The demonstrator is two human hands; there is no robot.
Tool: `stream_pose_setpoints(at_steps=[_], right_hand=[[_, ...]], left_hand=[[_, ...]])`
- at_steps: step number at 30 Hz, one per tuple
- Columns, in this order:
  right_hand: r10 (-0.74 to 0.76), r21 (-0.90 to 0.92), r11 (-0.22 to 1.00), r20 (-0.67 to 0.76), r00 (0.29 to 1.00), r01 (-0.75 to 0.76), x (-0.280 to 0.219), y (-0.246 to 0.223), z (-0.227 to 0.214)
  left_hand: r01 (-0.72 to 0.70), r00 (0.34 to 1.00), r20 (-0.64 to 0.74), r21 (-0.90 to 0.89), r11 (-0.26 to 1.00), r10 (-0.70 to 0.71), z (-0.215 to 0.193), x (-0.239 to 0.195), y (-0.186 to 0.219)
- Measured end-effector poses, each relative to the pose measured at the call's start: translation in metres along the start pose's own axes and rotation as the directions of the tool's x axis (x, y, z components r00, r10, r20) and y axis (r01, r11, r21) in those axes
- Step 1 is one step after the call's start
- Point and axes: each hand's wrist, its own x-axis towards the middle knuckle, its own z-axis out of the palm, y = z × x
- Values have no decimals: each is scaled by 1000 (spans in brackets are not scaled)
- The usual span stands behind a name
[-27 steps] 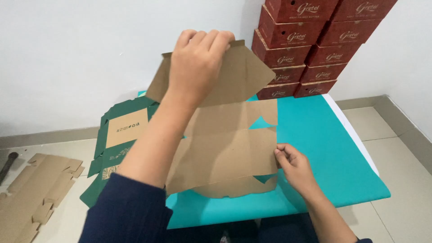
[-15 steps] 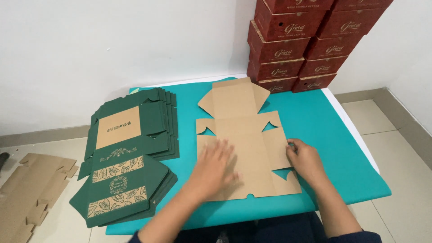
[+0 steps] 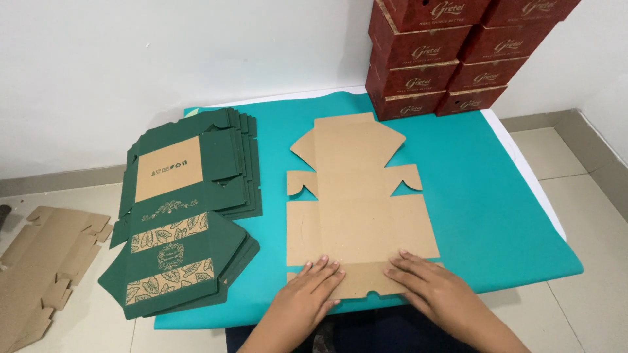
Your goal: Assembling a cardboard box by folding a flat template along pre-scored lines and tucking in the flaps.
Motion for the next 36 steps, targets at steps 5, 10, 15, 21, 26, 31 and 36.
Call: stream_pose_setpoints(at_steps=[5, 10, 15, 21, 26, 31, 36], right_hand=[[3, -64, 998, -97, 995, -9, 29, 9, -31], [-15, -475, 878, -168, 986, -67, 54, 20, -20], [-16, -277, 958, -302, 953, -72, 52, -11, 23], [-10, -367, 927, -222, 975, -74, 30, -46, 51], [128, -477, 837, -306, 943, -269, 4, -30, 50], [228, -433, 823, -341, 912, -368, 17, -46, 67], [21, -358, 928, -219, 976, -100, 28, -56, 53]], left_hand=[[107, 976, -203, 106, 989, -83, -31, 19, 1], [260, 928, -358, 411, 874, -108, -20, 43, -17], [46, 981, -191, 313, 949, 16, 36, 38, 10], [211, 967, -243, 607, 766, -74, 59, 26, 37], [223, 965, -249, 612, 759, -83, 57, 27, 37], [248, 960, -258, 588, 770, -113, 62, 28, 41], [228, 961, -266, 591, 774, -80, 59, 25, 35]])
